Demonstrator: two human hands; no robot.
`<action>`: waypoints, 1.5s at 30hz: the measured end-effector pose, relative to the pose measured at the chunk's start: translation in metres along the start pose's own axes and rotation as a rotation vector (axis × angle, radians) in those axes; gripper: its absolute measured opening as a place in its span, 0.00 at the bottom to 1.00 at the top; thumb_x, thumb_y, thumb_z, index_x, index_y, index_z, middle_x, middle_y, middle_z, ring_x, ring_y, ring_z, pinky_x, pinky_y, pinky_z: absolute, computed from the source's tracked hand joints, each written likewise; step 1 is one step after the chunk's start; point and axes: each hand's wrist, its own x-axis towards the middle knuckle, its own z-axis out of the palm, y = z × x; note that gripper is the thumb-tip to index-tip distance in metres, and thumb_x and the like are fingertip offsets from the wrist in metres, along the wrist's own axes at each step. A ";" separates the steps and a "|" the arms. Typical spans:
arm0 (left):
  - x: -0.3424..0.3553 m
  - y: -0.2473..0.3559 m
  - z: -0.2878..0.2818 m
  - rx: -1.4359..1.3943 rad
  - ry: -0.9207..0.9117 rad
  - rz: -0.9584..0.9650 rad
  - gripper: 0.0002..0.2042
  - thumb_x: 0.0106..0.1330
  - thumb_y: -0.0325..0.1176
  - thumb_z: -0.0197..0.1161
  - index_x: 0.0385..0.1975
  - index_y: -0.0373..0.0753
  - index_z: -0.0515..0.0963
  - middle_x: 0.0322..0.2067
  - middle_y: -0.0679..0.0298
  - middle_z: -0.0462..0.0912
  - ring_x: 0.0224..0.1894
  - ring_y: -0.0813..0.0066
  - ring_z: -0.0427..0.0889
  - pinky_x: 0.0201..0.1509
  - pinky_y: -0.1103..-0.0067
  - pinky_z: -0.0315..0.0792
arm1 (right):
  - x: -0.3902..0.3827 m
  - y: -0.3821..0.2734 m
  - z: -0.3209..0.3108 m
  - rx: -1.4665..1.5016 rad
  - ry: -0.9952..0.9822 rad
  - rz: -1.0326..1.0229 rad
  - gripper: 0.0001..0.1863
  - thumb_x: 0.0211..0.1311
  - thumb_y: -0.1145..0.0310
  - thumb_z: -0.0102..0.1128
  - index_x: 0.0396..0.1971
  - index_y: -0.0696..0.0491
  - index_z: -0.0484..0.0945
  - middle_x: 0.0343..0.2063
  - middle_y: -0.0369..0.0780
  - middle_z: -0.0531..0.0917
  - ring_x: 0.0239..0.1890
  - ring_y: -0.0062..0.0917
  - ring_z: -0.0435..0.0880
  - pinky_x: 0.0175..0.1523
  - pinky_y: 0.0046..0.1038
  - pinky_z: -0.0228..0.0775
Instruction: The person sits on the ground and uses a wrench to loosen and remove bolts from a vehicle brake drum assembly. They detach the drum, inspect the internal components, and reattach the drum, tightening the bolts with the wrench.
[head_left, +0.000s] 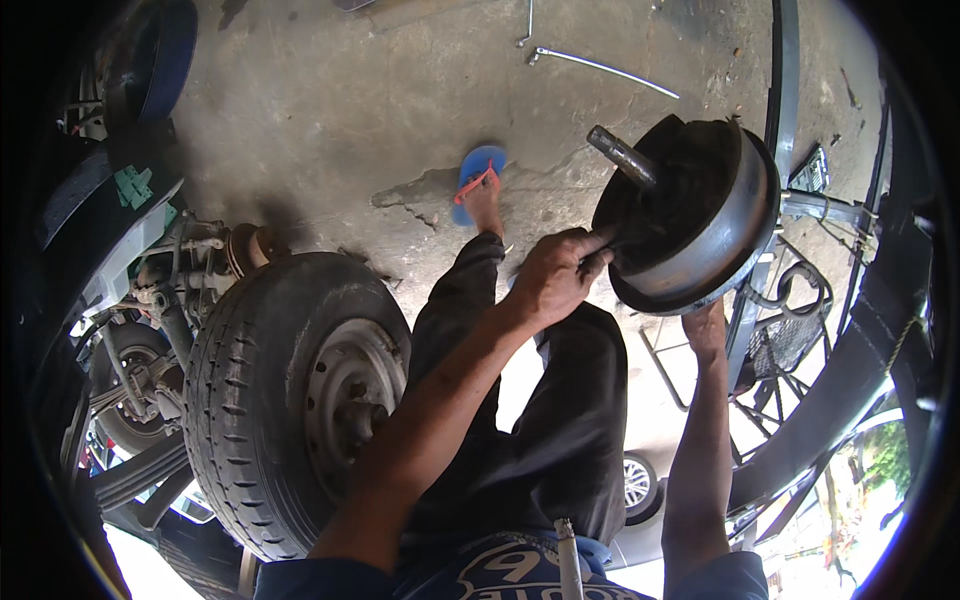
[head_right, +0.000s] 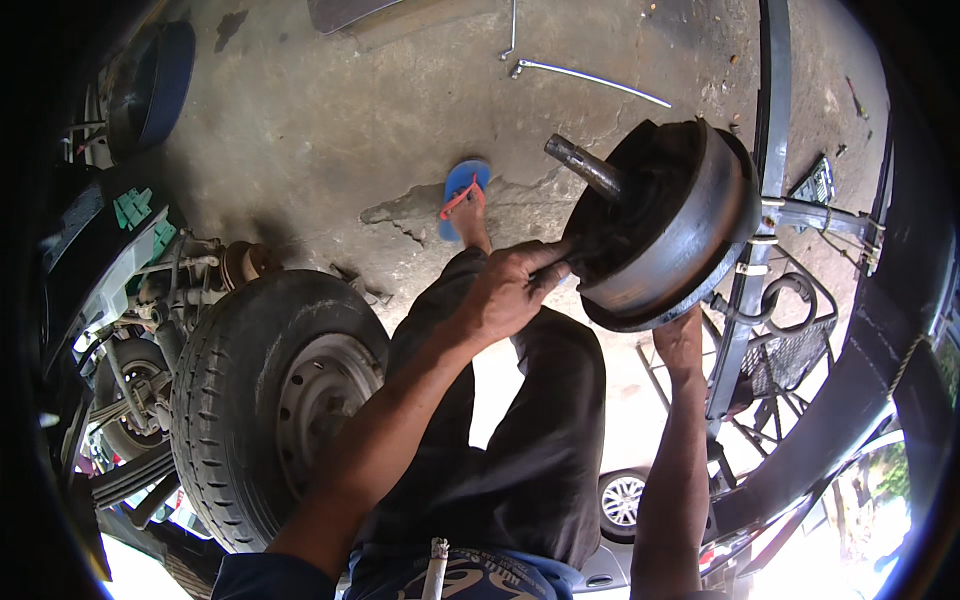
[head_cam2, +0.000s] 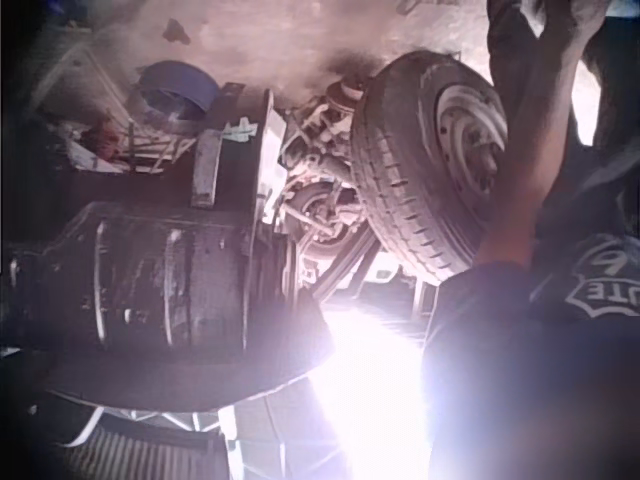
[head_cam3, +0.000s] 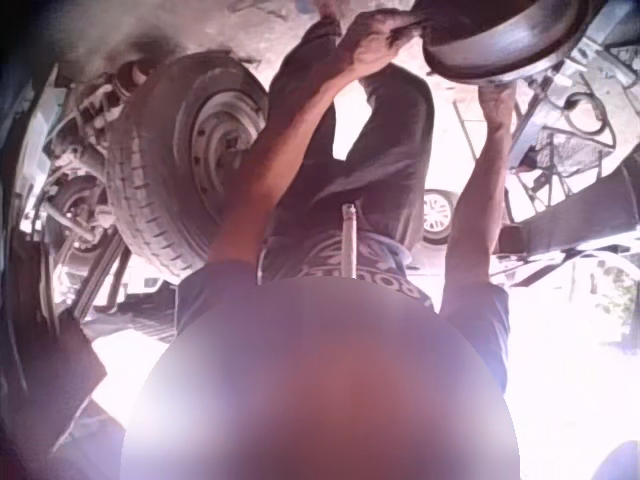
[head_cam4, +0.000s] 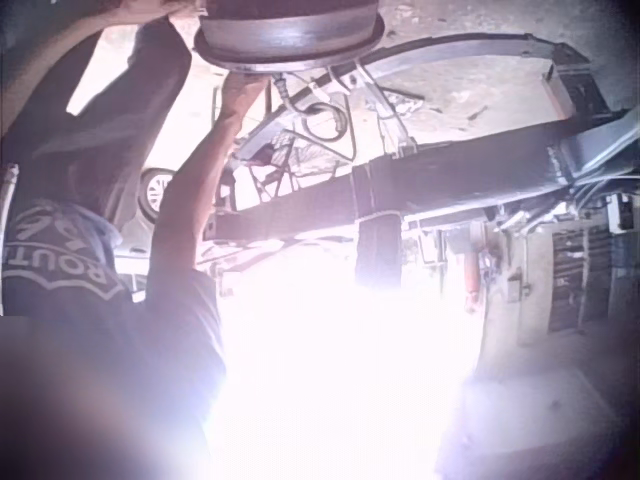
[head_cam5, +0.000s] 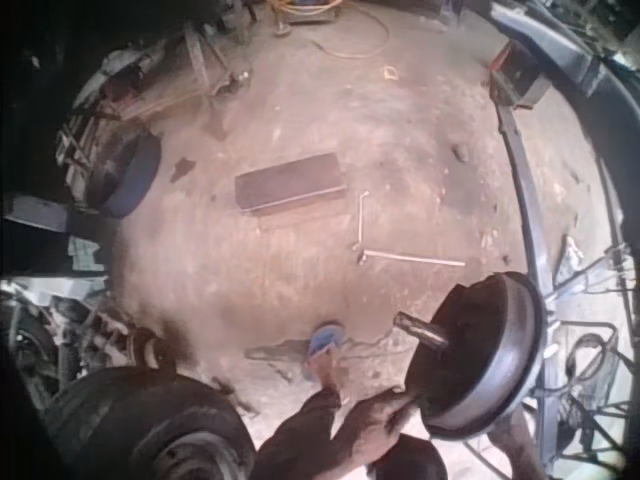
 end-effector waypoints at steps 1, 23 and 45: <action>0.000 0.000 0.002 -0.035 0.018 0.042 0.15 0.70 0.28 0.62 0.56 0.38 0.80 0.41 0.49 0.86 0.43 0.59 0.85 0.48 0.71 0.77 | -0.001 -0.005 -0.004 -0.116 0.013 0.008 0.23 0.67 0.66 0.61 0.58 0.61 0.72 0.51 0.46 0.82 0.53 0.29 0.79 0.59 0.28 0.71; 0.014 0.051 0.005 0.269 -0.128 -0.082 0.31 0.65 0.26 0.59 0.71 0.45 0.64 0.35 0.46 0.85 0.41 0.51 0.86 0.52 0.65 0.77 | 0.002 -0.047 -0.005 0.035 -0.060 0.203 0.08 0.68 0.74 0.51 0.39 0.60 0.79 0.27 0.40 0.84 0.30 0.24 0.81 0.37 0.28 0.73; 0.018 0.056 0.003 0.148 -0.286 -0.105 0.38 0.59 0.14 0.51 0.74 0.45 0.59 0.68 0.33 0.59 0.71 0.39 0.60 0.74 0.62 0.61 | -0.001 -0.006 0.014 0.147 -0.084 0.169 0.19 0.71 0.72 0.57 0.58 0.61 0.68 0.54 0.44 0.79 0.58 0.28 0.76 0.63 0.31 0.68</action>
